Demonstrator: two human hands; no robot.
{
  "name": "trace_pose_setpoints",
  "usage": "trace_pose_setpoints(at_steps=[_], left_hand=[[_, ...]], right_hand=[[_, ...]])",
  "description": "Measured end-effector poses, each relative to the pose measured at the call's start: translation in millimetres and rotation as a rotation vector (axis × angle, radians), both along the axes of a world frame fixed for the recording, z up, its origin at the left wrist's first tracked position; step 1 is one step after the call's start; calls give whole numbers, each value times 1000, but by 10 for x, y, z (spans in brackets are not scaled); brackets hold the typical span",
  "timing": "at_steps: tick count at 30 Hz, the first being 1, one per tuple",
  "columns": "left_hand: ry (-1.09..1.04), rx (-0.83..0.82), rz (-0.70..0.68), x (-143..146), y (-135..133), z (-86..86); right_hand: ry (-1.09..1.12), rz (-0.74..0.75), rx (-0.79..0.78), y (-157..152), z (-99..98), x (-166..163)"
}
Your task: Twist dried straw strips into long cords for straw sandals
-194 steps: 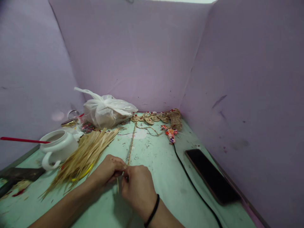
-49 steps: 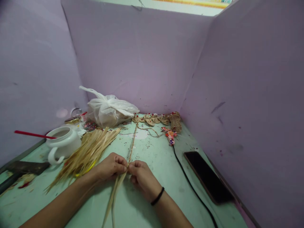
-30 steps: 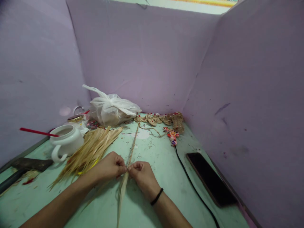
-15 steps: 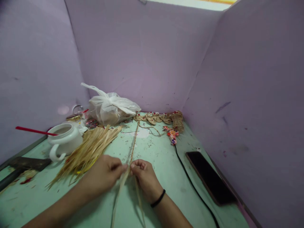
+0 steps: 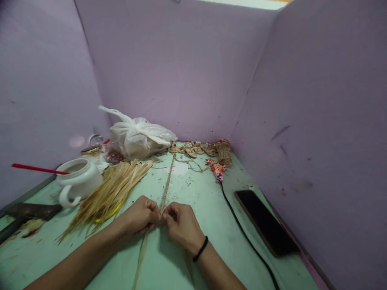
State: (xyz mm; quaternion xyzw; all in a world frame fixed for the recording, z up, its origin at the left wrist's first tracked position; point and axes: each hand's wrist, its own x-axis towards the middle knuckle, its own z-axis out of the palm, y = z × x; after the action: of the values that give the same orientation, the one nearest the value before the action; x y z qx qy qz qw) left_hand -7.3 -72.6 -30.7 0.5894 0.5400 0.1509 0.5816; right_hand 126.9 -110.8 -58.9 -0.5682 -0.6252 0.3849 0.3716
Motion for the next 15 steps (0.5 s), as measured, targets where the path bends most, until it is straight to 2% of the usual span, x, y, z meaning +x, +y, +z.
trace_pose_setpoints(at_steps=[3, 6, 8, 11, 13, 15], left_hand=[[31, 73, -10, 7, 15, -46], [56, 128, -3, 24, 11, -96], [60, 81, 17, 34, 2, -118], [34, -30, 41, 41, -10, -124], [-18, -39, 34, 37, -13, -117], [-69, -11, 19, 26, -6, -108]], right_hand=[[-182, -57, 17, -9, 26, 34], [-139, -56, -108, -1, 33, 38], [-88, -51, -171, -19, 35, 15], [-128, -93, -99, -110, 55, -49], [-198, -111, -13, -190, 76, -94], [-224, -58, 21, -247, 94, -118]])
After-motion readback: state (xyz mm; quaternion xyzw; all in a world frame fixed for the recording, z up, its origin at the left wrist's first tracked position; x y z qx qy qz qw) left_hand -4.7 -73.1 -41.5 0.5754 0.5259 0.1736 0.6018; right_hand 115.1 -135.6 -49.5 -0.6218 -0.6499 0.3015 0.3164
